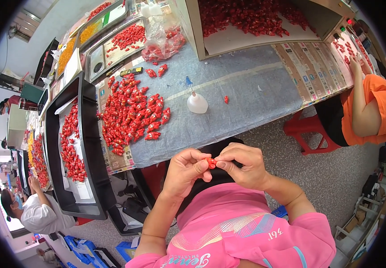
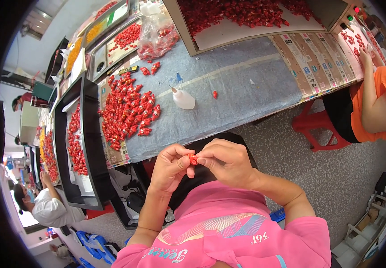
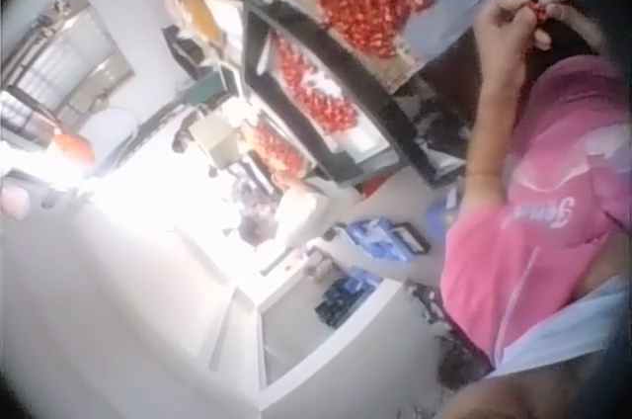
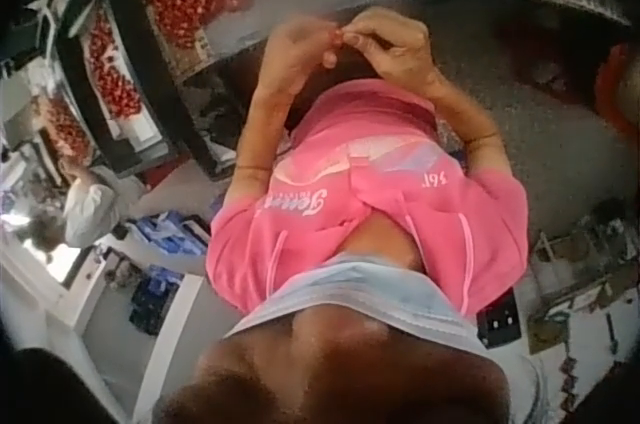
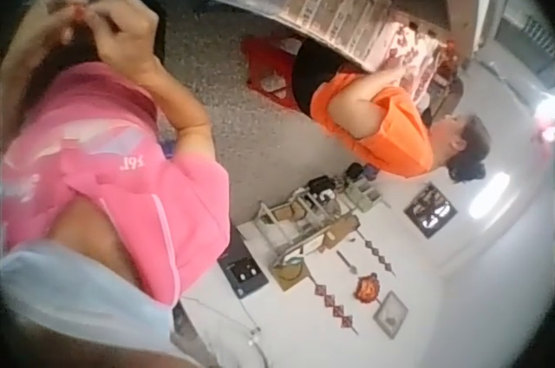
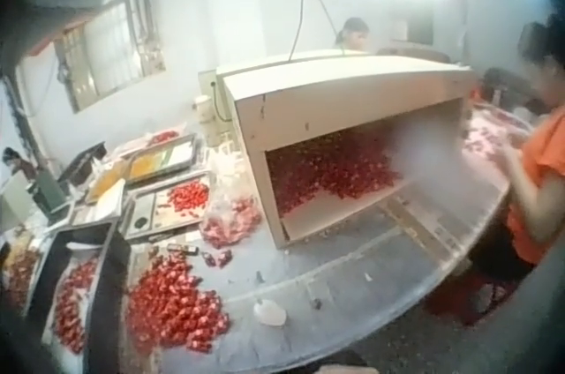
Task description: The person assembles small figurines by hand, applying adhesive from a squeeze bottle and joining components together. The person transfers figurines from the table into a tray and glues additional figurine parts together.
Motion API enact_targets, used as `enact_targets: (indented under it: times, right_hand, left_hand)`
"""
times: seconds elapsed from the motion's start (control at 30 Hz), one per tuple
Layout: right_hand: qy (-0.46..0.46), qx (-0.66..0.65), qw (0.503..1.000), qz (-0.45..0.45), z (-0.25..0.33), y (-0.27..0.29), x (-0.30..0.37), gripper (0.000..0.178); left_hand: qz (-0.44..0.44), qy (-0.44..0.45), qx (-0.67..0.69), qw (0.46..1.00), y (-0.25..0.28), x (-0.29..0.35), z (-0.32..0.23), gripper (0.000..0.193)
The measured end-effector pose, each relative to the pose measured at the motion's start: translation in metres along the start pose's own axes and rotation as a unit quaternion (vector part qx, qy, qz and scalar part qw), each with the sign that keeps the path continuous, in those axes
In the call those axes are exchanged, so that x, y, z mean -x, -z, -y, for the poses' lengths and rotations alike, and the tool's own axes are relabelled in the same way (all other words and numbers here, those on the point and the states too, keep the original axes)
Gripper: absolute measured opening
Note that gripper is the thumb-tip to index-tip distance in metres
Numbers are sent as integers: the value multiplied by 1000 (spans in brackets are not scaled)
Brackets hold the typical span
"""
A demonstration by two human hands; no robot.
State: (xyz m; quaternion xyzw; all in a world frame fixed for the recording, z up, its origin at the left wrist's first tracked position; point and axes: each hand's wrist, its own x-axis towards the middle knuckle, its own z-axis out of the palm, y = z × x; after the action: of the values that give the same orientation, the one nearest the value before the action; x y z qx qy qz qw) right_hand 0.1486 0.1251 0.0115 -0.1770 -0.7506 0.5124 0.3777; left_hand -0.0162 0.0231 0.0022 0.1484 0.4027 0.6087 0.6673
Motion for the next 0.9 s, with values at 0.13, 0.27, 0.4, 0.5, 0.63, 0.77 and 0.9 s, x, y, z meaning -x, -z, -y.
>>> enact_targets:
  times: [0.13,0.27,0.4,0.5,0.63,0.77,0.9]
  right_hand:
    - [-4,-11,1000,-5,-2,0,-1,8]
    - [-6,-9,1000,-10,-5,1,-1,8]
    - [-9,-14,1000,-9,-6,0,-6,8]
    - [-6,-17,1000,-13,-7,-1,-9,8]
    - [-9,-19,1000,-15,-8,-3,-10,8]
    - [-25,-21,999,-12,-9,-3,-9,9]
    - [-10,-22,999,-21,-9,-4,-9,9]
  left_hand:
    - [-8,-1,-14,1000,0,-2,0,14]
    - [-29,2,-8,1000,-6,-4,-4,16]
    - [-37,-7,-26,999,-6,-5,-9,16]
    - [-37,-14,-31,999,-6,-6,-12,16]
    - [-37,-13,-30,999,-3,-7,-12,16]
    - [-40,-15,-32,999,-3,-7,-12,17]
    - [-42,-13,-31,999,-4,-7,-13,16]
